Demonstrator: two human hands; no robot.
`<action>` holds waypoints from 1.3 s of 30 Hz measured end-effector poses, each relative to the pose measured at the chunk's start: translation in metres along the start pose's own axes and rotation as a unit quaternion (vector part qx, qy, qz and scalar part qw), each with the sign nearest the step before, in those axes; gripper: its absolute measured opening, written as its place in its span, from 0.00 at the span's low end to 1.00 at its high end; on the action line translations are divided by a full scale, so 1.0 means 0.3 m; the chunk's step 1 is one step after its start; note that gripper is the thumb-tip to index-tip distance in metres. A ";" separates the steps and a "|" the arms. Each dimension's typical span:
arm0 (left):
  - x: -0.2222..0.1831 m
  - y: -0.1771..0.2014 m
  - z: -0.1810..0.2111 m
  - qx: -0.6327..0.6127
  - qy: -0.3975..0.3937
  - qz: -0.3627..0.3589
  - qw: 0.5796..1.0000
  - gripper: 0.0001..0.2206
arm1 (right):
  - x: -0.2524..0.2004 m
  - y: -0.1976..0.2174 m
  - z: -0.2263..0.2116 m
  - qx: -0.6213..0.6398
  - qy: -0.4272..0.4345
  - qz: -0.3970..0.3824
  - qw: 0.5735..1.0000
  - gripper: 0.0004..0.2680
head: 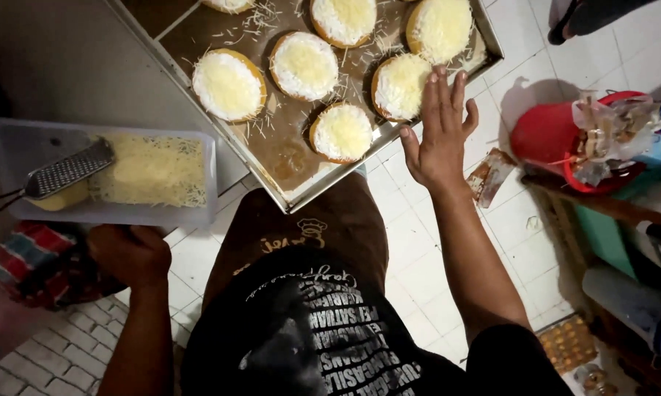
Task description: Grating a block of cheese over cream-topped buns on a baking tray.
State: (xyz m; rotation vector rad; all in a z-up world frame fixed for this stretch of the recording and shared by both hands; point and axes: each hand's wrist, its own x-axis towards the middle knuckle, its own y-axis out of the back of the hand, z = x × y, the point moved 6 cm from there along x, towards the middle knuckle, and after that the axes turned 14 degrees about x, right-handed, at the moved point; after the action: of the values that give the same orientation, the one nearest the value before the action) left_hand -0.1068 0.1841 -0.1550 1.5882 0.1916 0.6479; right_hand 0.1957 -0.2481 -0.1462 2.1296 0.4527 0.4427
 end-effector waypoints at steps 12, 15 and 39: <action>-0.036 -0.047 -0.054 0.018 0.044 0.011 0.999 0.07 | 0.076 0.022 -0.086 -0.034 0.037 -0.022 0.999 0.27; -0.013 -0.038 -0.040 0.000 0.039 -0.031 0.999 0.12 | 0.123 0.021 -0.129 -0.062 0.028 -0.040 0.997 0.26; -0.049 -0.063 -0.076 0.025 0.031 0.006 0.999 0.08 | -0.028 -0.027 -0.042 -0.065 0.029 -0.101 0.992 0.25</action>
State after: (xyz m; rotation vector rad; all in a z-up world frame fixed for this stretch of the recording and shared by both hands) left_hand -0.1258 0.1991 -0.1776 1.6189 0.2458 0.7062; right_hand 0.1812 -0.2389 -0.1472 1.9278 0.6474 0.4073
